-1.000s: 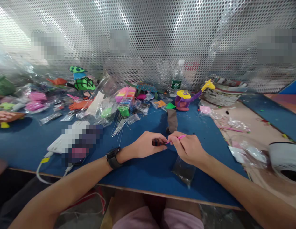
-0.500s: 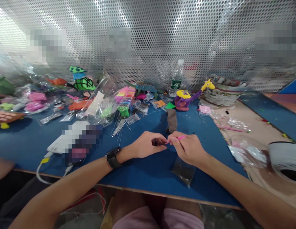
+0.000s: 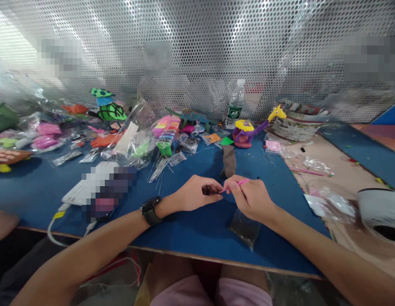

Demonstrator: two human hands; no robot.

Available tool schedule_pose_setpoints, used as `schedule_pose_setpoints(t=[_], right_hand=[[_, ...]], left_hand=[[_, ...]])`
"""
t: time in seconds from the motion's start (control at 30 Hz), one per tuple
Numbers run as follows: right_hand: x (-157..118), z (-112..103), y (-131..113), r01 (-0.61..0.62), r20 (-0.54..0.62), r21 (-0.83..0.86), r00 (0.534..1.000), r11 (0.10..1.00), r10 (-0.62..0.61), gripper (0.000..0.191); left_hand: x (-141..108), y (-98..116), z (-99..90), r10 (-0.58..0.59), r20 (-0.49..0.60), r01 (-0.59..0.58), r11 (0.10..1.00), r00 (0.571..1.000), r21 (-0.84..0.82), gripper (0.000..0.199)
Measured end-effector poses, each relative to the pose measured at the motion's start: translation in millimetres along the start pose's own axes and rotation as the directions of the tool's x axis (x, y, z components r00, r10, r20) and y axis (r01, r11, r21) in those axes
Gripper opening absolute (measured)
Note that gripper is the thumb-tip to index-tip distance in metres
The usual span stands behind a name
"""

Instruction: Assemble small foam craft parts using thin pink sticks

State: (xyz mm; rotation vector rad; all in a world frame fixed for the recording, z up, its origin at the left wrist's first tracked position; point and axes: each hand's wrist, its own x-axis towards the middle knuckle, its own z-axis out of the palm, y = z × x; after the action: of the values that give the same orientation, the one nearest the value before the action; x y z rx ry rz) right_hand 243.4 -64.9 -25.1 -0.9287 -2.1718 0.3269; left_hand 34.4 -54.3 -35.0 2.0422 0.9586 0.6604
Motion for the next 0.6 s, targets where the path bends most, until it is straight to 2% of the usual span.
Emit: schedule_pose_setpoints(t=[0.07,0.1,0.17,0.23,0.3,0.43,0.6], right_hand=[[2.7,2.2,0.2,-0.181,-0.033,0.242,0.980,0.953,0.195,0.050],[4.6,3.6,0.8,-0.272,-0.019,0.385,0.953,0.882,0.302,0.050],[9.0,6.0,2.4,-0.389,0.057,0.627,0.887,0.675,0.458,0.050],[12.8,7.0,3.0,-0.436,0.147,0.755,0.841,0.489,0.521,0.049],[15.0,6.3,1.8,-0.451,0.205,0.810,0.817,0.376,0.538,0.047],[15.6,3.0,-2.6,-0.456,0.255,0.845,0.805,0.281,0.536,0.043],[15.2,4.1,-0.7,-0.450,0.248,0.847,0.807,0.285,0.537,0.042]], left_hand=[[0.0,0.5,-0.1,-0.005,0.000,0.005,1.000,1.000,0.005,0.020],[-0.1,0.7,-0.1,-0.006,-0.003,0.006,1.000,1.000,0.005,0.020],[-0.4,0.9,-0.2,0.001,-0.012,-0.001,1.000,1.000,-0.001,0.021],[-0.9,1.5,-0.6,0.014,-0.015,-0.014,1.000,1.000,-0.014,0.021],[-1.5,2.6,-1.2,0.034,-0.018,-0.035,0.999,0.999,-0.030,0.021],[-2.7,5.6,-2.4,0.083,-0.042,-0.086,0.994,0.996,-0.072,0.023],[-3.4,6.9,-1.6,0.075,-0.064,-0.084,0.985,0.995,-0.148,0.027]])
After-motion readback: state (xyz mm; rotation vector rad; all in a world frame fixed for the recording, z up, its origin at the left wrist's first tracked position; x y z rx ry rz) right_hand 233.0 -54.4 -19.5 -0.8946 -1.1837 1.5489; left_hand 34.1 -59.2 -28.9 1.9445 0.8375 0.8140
